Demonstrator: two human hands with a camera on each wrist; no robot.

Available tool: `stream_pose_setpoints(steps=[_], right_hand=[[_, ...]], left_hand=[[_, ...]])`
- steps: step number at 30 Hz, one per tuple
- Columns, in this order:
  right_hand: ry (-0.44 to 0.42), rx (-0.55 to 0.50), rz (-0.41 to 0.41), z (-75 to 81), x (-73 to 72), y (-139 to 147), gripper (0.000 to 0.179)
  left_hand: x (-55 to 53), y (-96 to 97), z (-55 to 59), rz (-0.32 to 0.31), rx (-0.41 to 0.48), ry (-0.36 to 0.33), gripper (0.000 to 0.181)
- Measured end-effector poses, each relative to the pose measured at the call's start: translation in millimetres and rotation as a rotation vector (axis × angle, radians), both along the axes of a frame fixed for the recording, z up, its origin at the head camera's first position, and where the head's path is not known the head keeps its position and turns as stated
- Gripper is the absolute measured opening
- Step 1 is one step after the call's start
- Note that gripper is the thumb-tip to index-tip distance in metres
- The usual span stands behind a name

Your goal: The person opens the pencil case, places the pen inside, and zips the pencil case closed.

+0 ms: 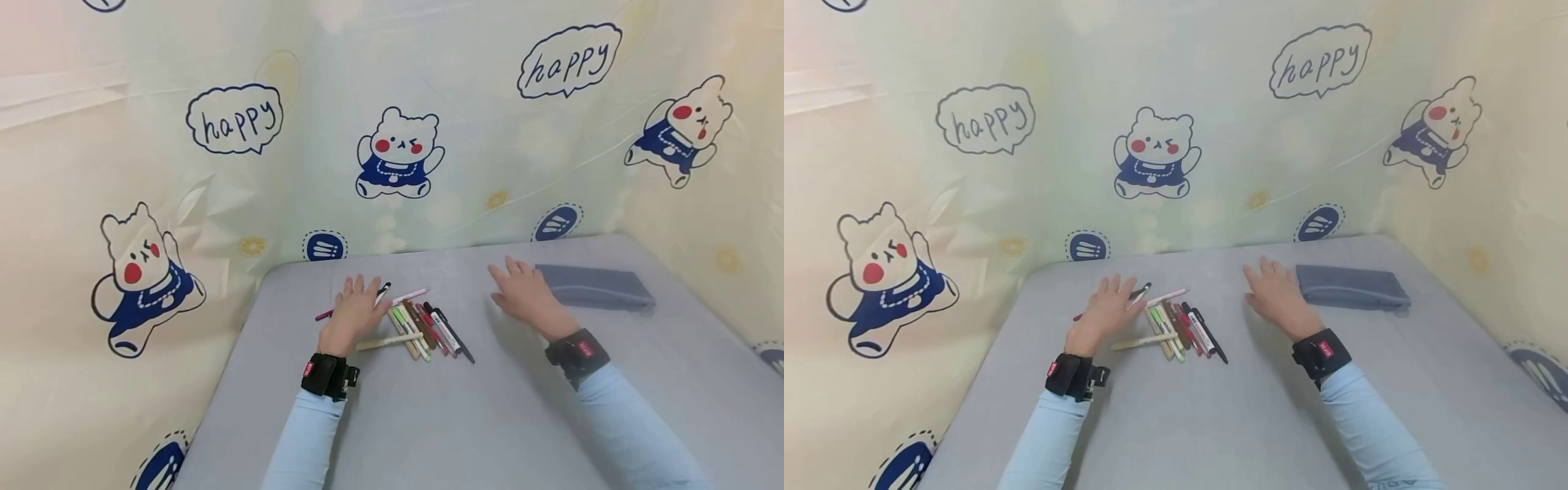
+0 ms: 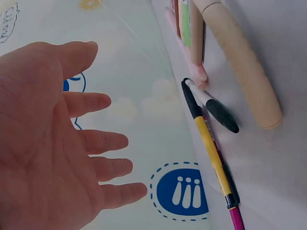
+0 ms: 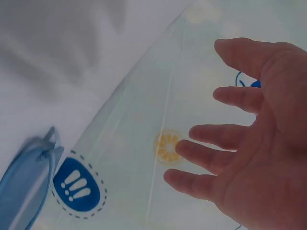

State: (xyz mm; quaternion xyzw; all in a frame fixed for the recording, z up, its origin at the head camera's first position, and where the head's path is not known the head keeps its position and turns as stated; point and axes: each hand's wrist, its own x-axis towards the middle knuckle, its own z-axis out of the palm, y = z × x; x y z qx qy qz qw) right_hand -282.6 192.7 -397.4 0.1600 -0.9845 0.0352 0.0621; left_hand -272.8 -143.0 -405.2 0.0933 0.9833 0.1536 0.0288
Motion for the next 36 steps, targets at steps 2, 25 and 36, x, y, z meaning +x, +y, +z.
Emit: stream_pose_setpoints(steps=[2,25,36], right_hand=[[0.000,0.012,-0.007,0.9,-1.2,9,0.056],[0.057,0.033,0.000,-7.7,-0.9,92,0.025],[0.047,-0.002,0.001,-21.2,-1.1,128,0.031]], left_hand=[[1.0,1.4,0.4,-0.016,0.001,0.001,0.065],[22.8,-1.9,-4.1,-0.089,-0.081,0.053,0.054],[29.8,0.6,-14.3,-0.130,-0.201,0.042,0.041]])
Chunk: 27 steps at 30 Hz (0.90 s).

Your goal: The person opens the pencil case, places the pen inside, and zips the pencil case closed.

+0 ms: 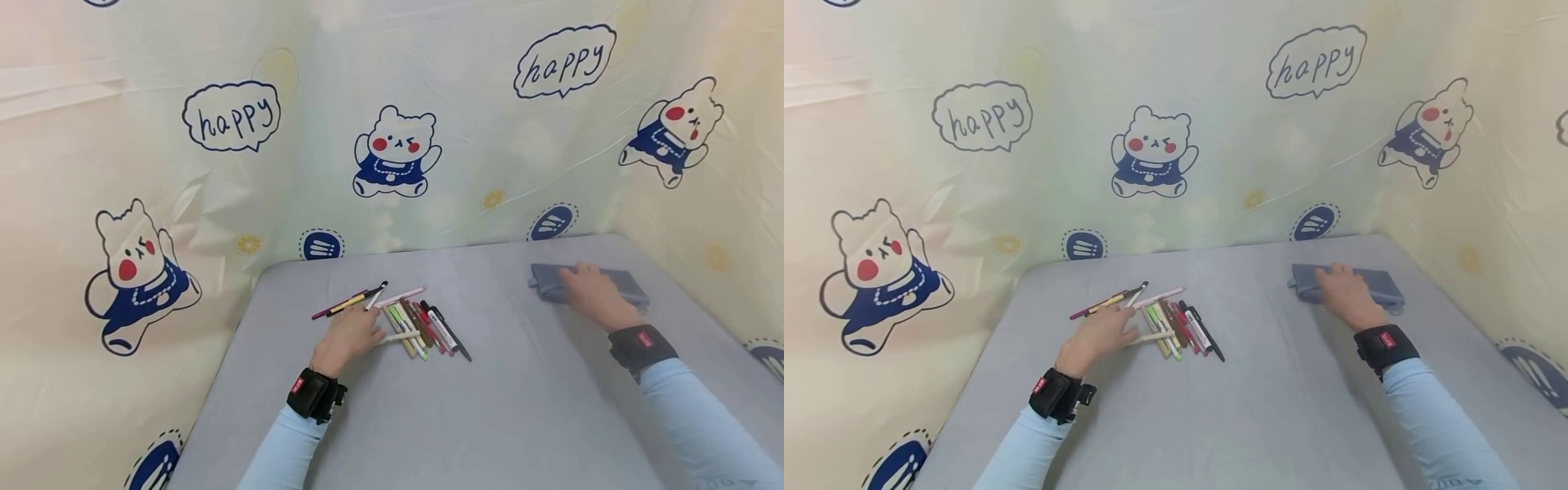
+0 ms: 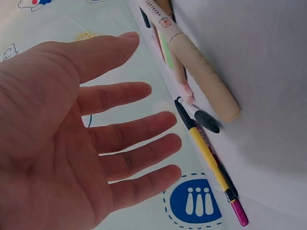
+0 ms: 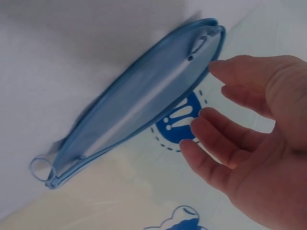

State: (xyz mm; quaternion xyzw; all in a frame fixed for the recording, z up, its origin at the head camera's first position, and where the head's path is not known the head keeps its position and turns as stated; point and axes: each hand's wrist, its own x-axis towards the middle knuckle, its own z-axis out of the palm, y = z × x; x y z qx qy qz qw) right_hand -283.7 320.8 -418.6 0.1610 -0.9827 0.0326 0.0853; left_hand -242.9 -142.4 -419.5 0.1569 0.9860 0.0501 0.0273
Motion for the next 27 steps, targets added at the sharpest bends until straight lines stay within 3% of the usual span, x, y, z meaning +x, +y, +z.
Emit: stream_pose_setpoints(steps=[11,22,27], right_hand=[[-0.021,0.004,-0.012,-6.6,-8.7,17,0.031],[-0.043,-0.007,-0.035,-14.5,-10.5,25,0.026],[-0.040,0.015,-0.036,-15.2,-14.4,29,0.029]], left_hand=[[-5.9,-0.7,-8.6,-0.019,0.012,-0.068,0.031],[-7.1,3.6,-18.7,-0.020,0.025,-0.084,0.028],[-7.5,5.6,-20.7,-0.036,0.037,-0.084,0.017]])
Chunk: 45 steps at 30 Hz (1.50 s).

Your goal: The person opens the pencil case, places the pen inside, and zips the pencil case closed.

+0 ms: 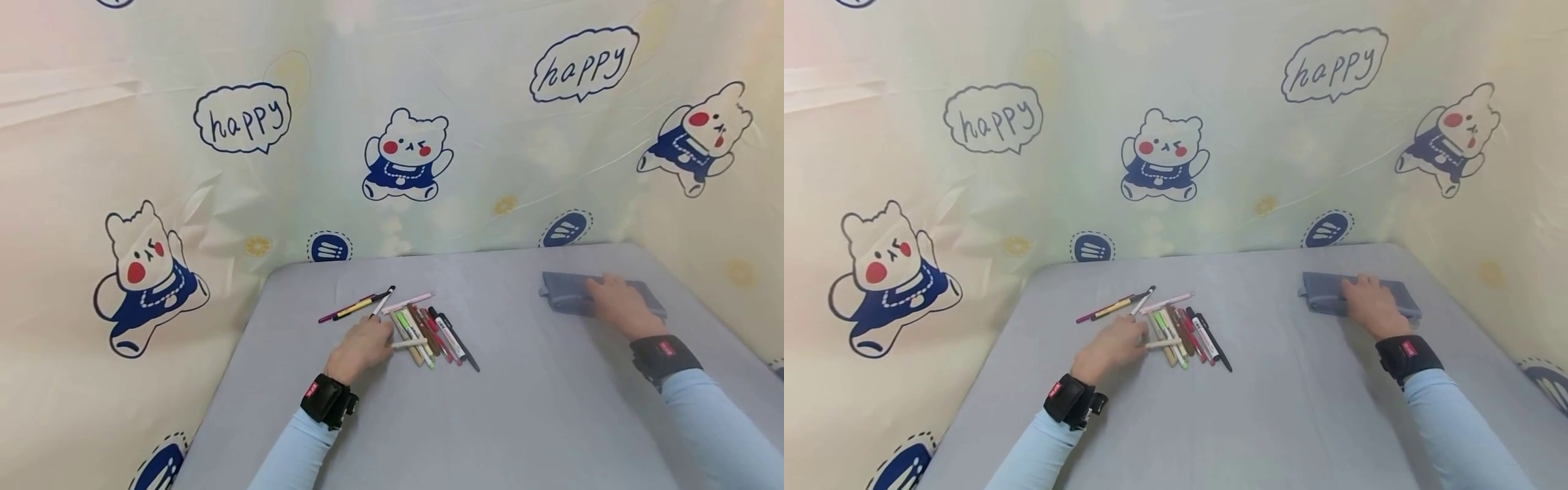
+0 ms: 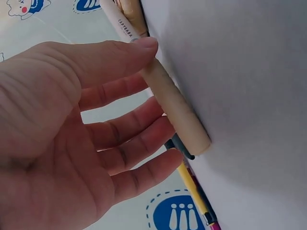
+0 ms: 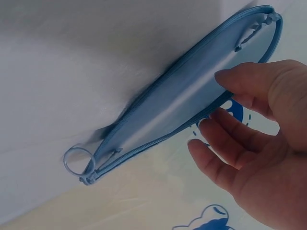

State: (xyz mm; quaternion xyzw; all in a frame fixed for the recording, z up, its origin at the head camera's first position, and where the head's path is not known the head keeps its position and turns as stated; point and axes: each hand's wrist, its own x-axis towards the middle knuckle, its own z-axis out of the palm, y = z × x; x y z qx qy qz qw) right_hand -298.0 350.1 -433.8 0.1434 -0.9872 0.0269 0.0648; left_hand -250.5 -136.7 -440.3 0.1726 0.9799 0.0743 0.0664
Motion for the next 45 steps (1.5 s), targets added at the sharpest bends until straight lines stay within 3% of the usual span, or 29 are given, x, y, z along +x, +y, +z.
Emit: stream_pose_setpoints(steps=[6,11,18,32,41,45], right_hand=[[-0.008,0.027,-0.011,-0.1,-7.3,5,0.019],[-0.020,0.034,-0.002,2.1,-11.3,7,0.007],[0.042,0.059,0.041,7.4,-13.1,2,0.008],[0.046,0.050,0.082,19.6,-13.1,0,0.014],[0.030,0.087,0.111,39.3,-18.1,-4,0.016],[0.080,0.119,0.114,54.7,-21.1,-3,0.016]], left_hand=[[-0.1,0.2,-0.2,-0.016,0.013,-0.012,0.007],[1.6,-2.1,2.3,0.010,0.051,-0.069,0.006],[0.0,-7.3,0.5,0.032,0.043,-0.064,0.009],[-1.0,-4.4,4.7,0.049,0.114,-0.090,0.013],[0.4,-2.9,7.4,0.047,0.138,-0.081,0.014],[0.4,-2.9,7.7,0.046,0.144,-0.078,0.014]])
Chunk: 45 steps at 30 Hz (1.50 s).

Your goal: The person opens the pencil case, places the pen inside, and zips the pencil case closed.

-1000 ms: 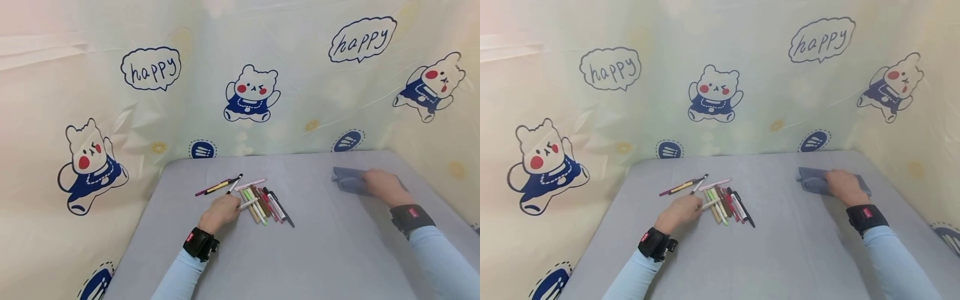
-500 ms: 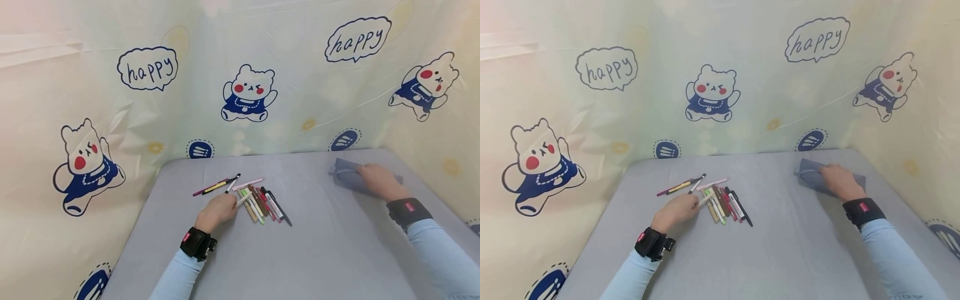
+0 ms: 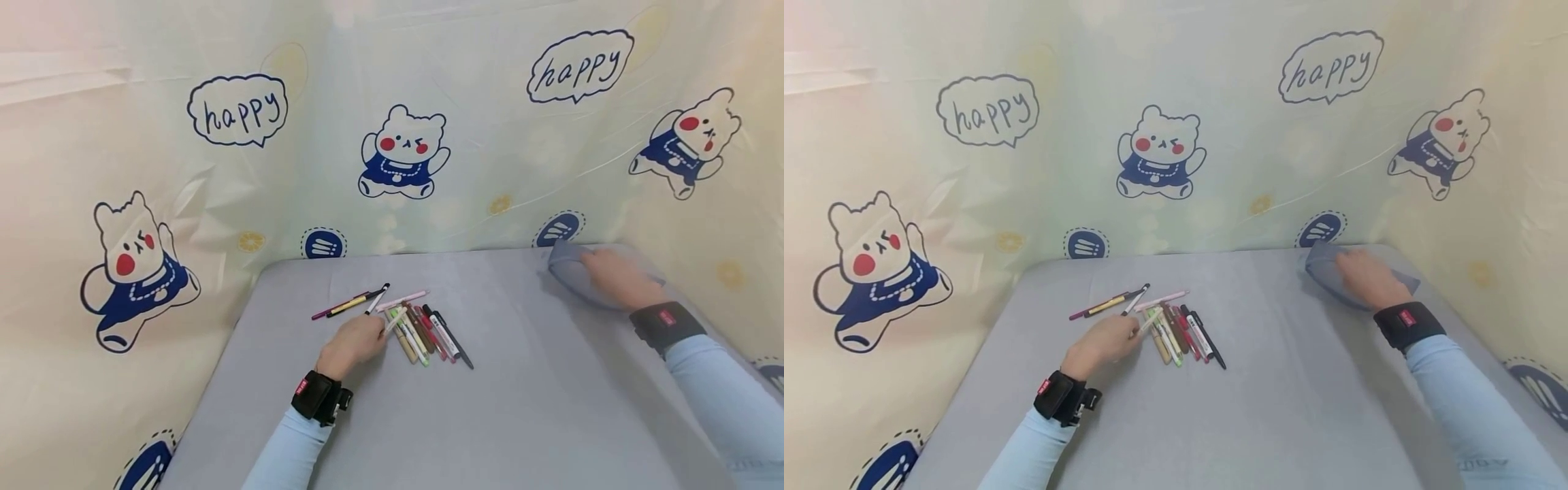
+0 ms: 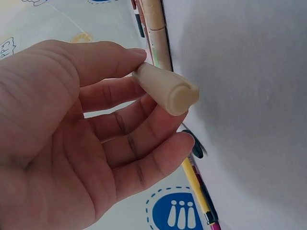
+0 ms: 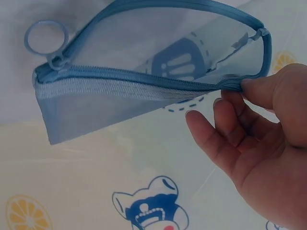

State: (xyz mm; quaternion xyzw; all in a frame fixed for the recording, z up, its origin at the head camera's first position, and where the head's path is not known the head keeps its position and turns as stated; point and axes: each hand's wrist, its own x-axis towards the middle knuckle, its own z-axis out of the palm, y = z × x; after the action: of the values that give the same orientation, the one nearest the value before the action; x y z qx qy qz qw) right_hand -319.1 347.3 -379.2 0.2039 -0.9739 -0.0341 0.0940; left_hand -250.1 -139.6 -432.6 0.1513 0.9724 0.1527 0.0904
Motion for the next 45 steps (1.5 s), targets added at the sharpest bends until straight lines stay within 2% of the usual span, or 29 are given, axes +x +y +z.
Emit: stream_pose_setpoints(steps=[3,9,17,22,28,35,42,45], right_hand=[[0.035,0.007,-0.020,11.3,-3.8,-1,0.012],[0.013,0.025,-0.045,22.4,-4.9,-6,0.007],[-0.134,0.014,-0.102,22.9,-5.1,-15,0.006],[-0.236,-0.024,-0.104,25.0,-11.1,-22,0.015],[-0.388,-0.120,-0.111,24.7,-10.5,-27,0.020],[-0.351,-0.126,-0.107,14.2,-11.8,-39,0.028],[-0.520,-0.335,-0.087,1.4,-12.5,-55,0.029],[-0.567,-0.414,-0.094,-2.7,-11.1,-62,0.029]], left_hand=[[-2.0,0.2,2.0,0.004,0.000,0.011,0.015],[-5.7,2.6,5.1,0.018,0.027,-0.011,0.015],[-11.0,4.2,4.0,0.042,0.111,-0.091,0.021],[-13.3,4.9,3.7,0.039,0.144,-0.075,0.020],[-12.7,5.2,1.4,0.031,0.163,-0.059,0.018],[-11.5,7.1,0.6,0.029,0.189,-0.067,0.019],[-11.5,15.4,3.6,-0.012,0.195,-0.056,0.021],[-12.4,19.6,5.7,-0.013,0.198,-0.057,0.022]])
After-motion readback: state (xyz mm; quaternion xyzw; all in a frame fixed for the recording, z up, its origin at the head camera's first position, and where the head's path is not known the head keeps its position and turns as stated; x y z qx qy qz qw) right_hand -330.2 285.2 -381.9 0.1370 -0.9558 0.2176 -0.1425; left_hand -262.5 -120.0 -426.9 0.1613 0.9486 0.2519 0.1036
